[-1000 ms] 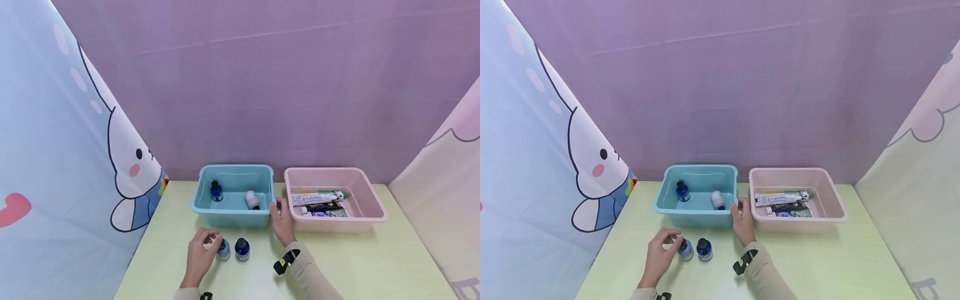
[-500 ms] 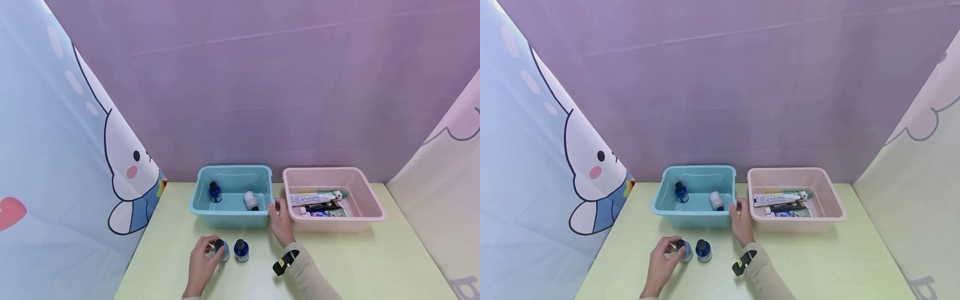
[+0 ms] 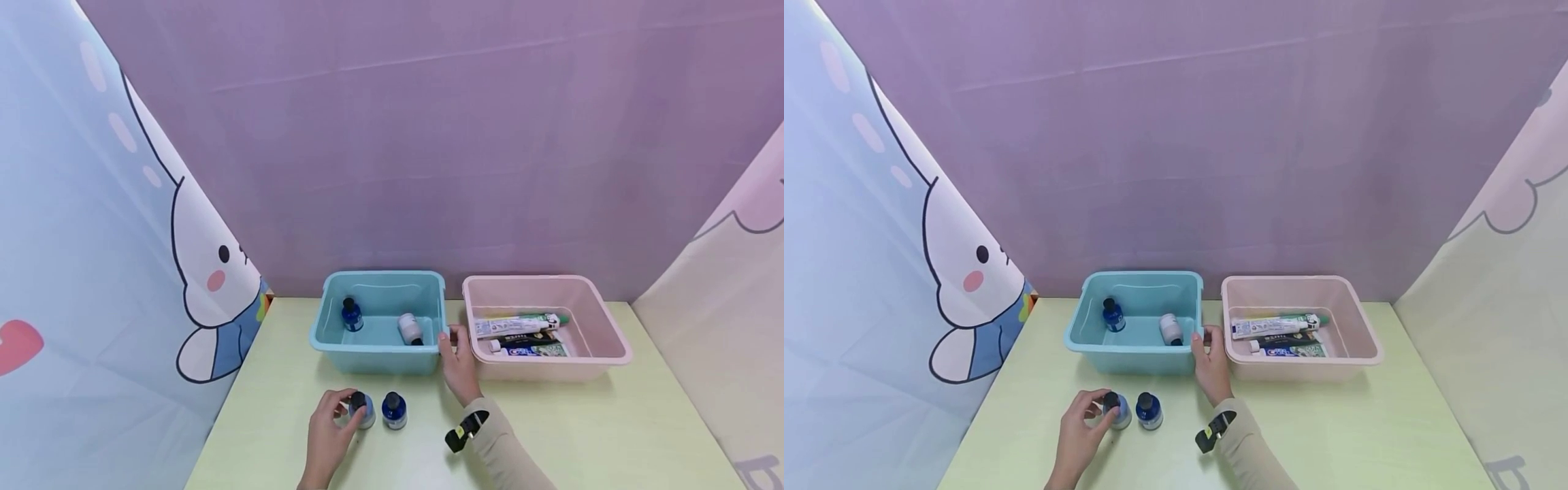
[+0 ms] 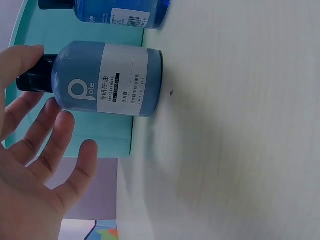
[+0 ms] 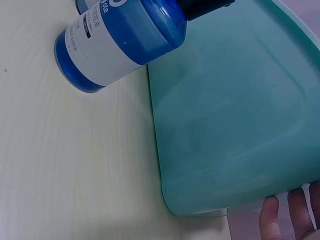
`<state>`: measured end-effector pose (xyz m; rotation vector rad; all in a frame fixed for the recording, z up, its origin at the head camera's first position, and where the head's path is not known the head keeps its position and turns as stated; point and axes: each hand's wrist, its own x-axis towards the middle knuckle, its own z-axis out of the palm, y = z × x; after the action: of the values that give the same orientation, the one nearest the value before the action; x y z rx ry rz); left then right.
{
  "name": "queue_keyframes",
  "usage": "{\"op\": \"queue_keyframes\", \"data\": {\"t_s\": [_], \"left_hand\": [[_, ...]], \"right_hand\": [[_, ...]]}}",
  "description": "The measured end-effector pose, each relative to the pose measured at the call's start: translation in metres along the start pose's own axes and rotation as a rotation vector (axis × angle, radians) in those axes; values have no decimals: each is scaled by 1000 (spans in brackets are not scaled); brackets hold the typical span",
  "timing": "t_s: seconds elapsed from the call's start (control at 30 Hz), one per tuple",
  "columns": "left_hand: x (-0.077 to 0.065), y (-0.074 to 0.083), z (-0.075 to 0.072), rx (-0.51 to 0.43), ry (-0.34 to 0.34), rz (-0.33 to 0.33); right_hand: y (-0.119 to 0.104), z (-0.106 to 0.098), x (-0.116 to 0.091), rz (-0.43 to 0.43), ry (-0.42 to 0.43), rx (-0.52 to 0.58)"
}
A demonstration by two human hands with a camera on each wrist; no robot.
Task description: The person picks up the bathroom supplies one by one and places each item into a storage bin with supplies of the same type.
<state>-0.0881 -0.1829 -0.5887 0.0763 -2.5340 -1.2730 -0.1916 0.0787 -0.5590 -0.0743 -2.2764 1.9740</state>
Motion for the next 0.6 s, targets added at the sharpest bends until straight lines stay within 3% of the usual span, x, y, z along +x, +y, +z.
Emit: {"op": "queue_keyframes", "data": {"t_s": [0.33,0.6], "left_hand": [[2,4,-2,-8,-34,-4],[4,4,-4,39,-50,1]], "right_hand": [[1,0,0,-28,5,1],[1,0,1,-12,-2,-9]]}}
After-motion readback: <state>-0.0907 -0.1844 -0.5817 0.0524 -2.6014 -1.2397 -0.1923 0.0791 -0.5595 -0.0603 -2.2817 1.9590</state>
